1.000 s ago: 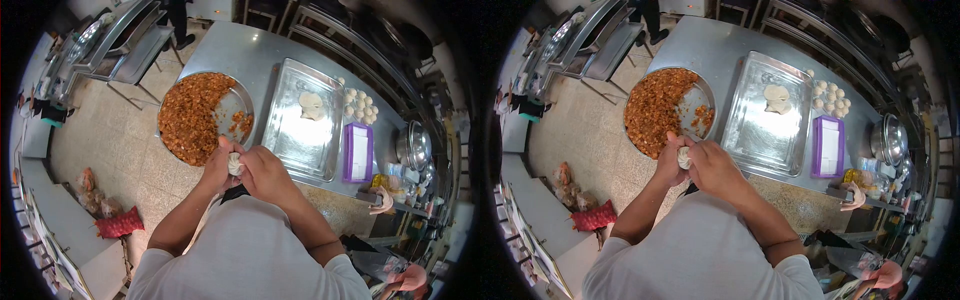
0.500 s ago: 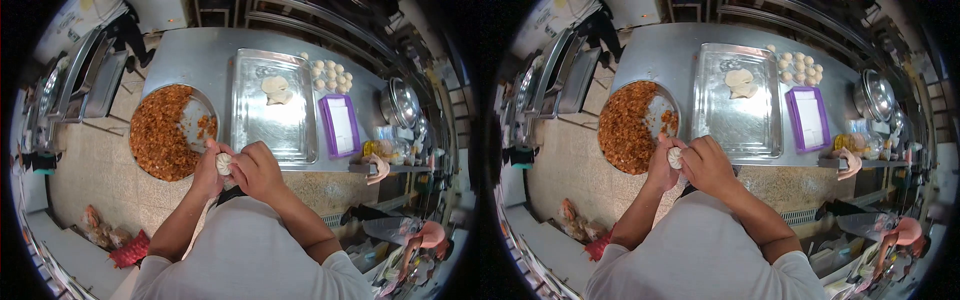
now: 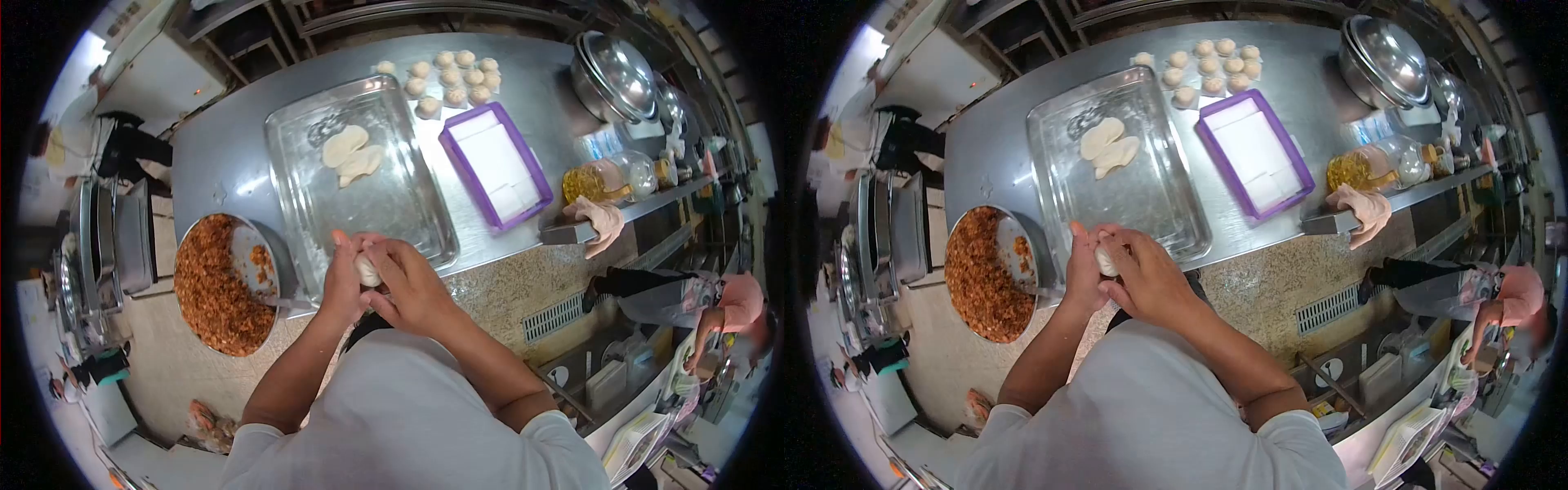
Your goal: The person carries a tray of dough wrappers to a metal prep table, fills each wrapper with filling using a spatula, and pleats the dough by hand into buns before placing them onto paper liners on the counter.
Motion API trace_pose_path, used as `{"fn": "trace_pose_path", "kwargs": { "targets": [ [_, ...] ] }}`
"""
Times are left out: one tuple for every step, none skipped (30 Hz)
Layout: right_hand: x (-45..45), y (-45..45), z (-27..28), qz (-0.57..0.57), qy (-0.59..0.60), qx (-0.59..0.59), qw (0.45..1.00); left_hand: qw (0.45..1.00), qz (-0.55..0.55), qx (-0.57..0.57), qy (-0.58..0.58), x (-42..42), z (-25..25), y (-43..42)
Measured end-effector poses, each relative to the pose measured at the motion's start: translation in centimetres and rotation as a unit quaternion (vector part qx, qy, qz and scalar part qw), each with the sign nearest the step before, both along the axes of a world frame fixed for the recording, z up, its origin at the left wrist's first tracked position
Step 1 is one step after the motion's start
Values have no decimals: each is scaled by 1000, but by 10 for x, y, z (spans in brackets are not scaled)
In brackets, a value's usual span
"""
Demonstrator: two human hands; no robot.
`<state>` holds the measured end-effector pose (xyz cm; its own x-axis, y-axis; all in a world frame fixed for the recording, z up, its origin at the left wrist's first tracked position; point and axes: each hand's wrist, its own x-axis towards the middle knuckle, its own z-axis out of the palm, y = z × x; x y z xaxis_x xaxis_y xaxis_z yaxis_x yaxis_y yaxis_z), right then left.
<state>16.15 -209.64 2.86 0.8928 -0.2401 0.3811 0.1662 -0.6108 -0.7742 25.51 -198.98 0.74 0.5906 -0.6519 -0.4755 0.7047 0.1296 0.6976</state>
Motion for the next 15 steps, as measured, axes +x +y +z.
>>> {"fn": "trace_pose_path", "kwargs": {
  "targets": [
    [-4, -13, -5, -8, -1, 5, 1000, 999, -33, 13, -6, -3, 5, -18],
    [-8, -27, -15, -9, -1, 28, 1000, 999, -41, 18, -7, -8, -1, -34],
    [-13, -40, -24, -10, -2, 52, 999, 998, -57, 2, -36, -12, -7, -49],
    [-19, -55, -33, -35, -3, 108, 994, 995, -74, -15, -64, -14, -12, -62],
    [-27, -64, -41, -43, -4, 113, 993, 995, -82, -10, -64, -13, -15, -70],
    [-34, -72, -45, -88, -3, 391, 916, 981, -183, 11, -64, -9, -10, -78],
    [-42, -81, -49, -124, -4, 634, 763, 957, -282, 32, -63, -7, -8, -89],
    [-53, -93, -52, -131, -7, 637, 759, 946, -310, 43, -83, -9, -17, -102],
    [-64, -106, -47, -97, -14, 689, 718, 944, -318, 46, -80, -10, -23, -116],
    [-73, -118, -45, -63, -23, 736, 674, 924, -358, 41, -130, -10, -28, -130],
    [-81, -126, -49, -70, -28, 738, 671, 899, -398, 35, -180, -10, -33, -144],
    [-89, -133, -55, -112, -12, 725, 680, 895, -408, 36, -178, -8, -30, -161],
    [-98, -139, -62, -153, 5, 711, 687, 861, -442, 89, -238, -4, -21, -179],
    [-107, -145, -71, -191, 22, 694, 694, 820, -470, 139, -297, 0, -19, -197],
    [-117, -150, -76, -197, 18, 696, 690, 816, -477, 139, -295, 2, -31, -213]
  ]
}}
